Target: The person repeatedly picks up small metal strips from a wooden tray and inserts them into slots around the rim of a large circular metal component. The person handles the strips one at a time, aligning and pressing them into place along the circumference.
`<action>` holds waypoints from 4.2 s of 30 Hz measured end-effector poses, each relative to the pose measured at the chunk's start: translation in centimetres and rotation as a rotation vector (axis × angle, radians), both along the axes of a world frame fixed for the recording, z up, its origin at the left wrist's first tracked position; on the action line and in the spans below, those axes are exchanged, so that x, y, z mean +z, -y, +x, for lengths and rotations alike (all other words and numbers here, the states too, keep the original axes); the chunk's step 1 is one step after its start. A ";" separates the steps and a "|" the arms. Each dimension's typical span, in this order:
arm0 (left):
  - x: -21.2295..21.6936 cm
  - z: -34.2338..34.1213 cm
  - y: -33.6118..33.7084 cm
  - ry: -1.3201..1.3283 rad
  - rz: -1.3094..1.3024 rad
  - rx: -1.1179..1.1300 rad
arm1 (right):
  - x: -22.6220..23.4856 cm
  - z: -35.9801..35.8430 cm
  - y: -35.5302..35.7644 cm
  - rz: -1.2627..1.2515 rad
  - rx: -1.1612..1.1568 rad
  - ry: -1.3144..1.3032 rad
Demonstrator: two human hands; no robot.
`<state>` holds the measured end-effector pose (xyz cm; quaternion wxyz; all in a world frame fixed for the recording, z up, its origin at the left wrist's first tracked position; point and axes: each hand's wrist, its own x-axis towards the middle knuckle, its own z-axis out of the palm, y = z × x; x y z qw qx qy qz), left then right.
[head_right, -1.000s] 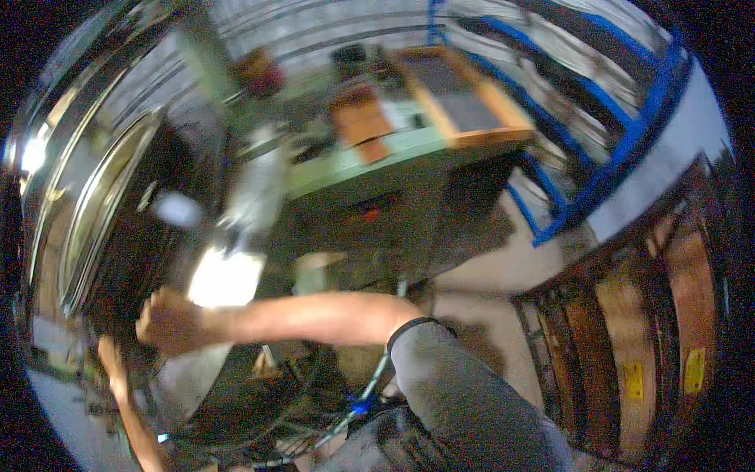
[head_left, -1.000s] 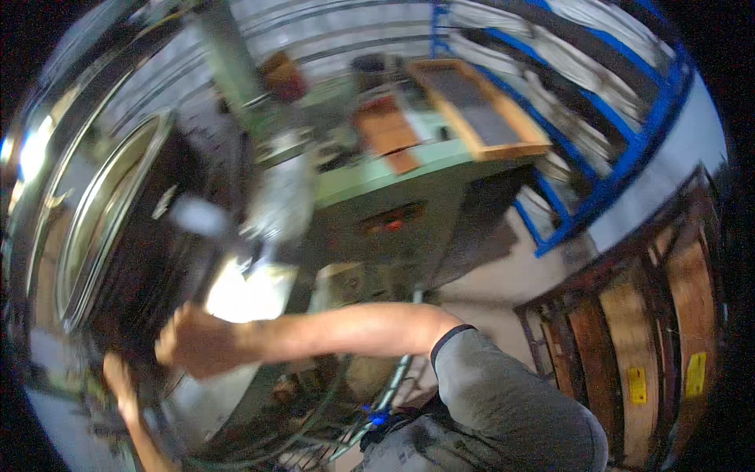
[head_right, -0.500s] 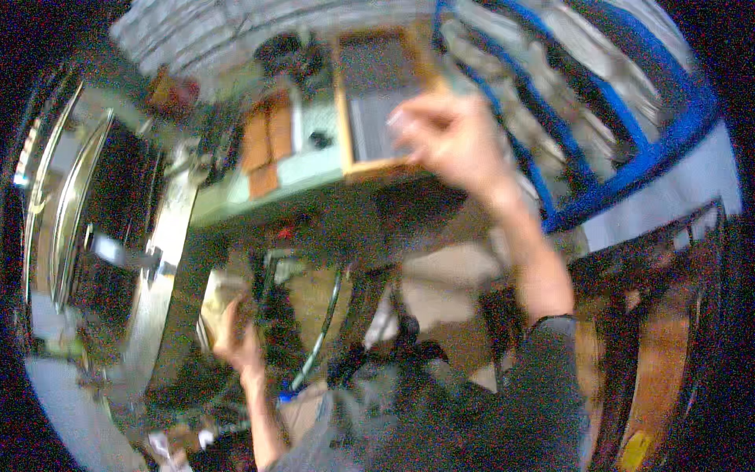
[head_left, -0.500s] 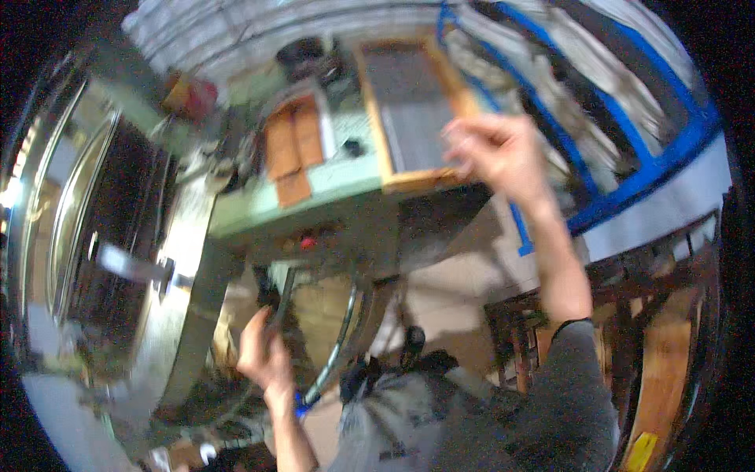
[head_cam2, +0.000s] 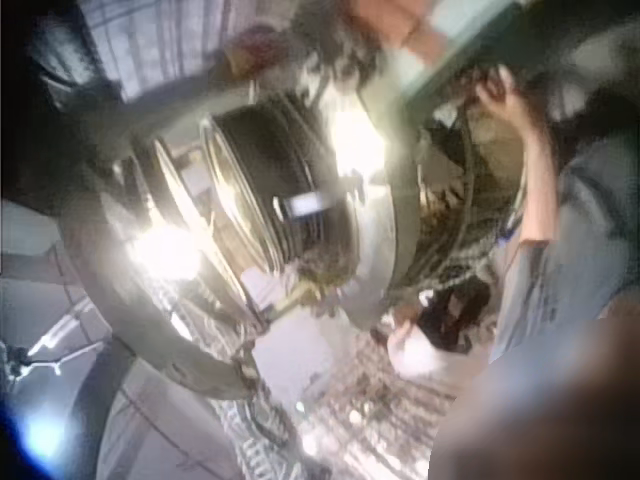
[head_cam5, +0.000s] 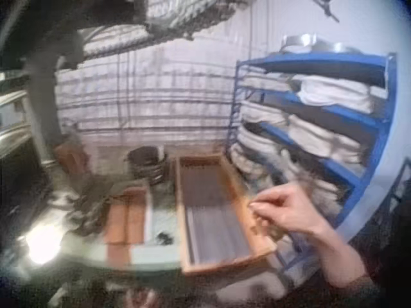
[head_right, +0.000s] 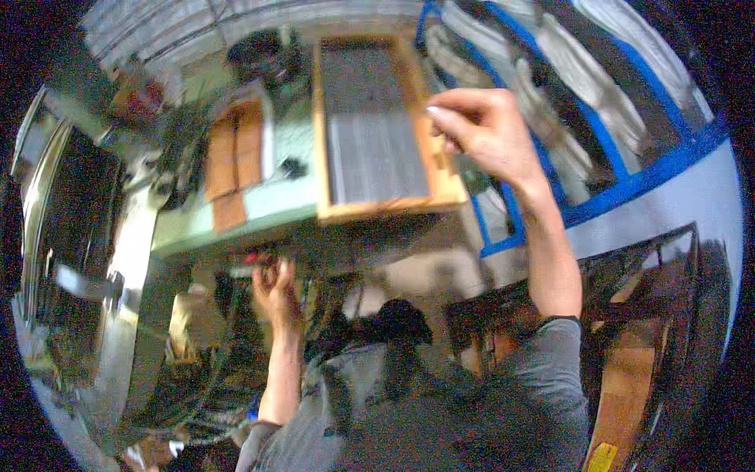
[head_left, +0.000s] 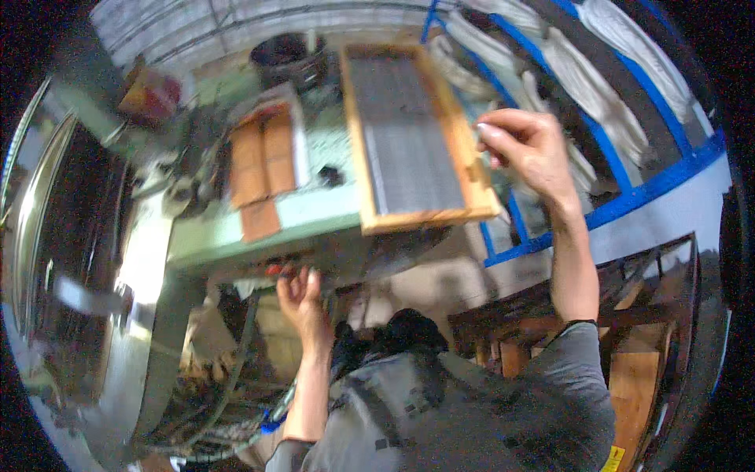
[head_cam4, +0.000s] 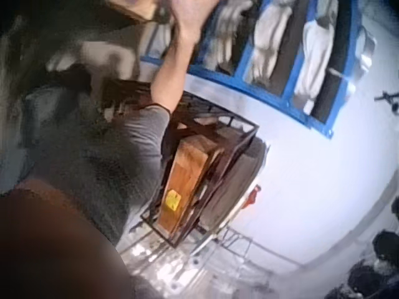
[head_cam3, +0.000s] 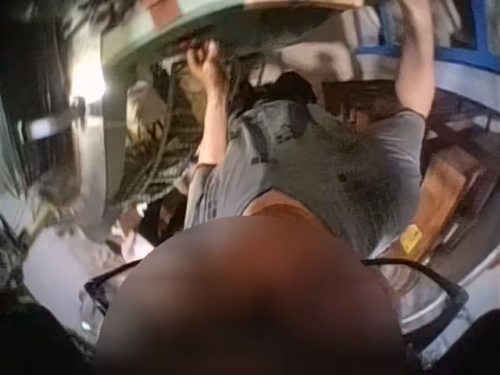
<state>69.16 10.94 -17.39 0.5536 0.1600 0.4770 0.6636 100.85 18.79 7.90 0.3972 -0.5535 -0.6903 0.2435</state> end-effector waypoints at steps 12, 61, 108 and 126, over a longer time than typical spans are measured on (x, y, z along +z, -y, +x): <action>2.8 5.2 -2.2 0.033 0.062 0.355 | -2.7 5.0 -16.6 0.276 0.457 0.516; 1.7 3.2 -1.0 -0.055 -0.131 0.408 | -4.8 1.2 -22.3 0.503 1.048 0.749; -0.6 3.8 1.4 0.046 -0.083 0.463 | -5.3 -4.1 -25.9 0.534 1.350 0.616; 0.1 5.0 1.4 0.024 -0.092 0.494 | -2.3 -3.7 -25.1 0.638 1.264 0.638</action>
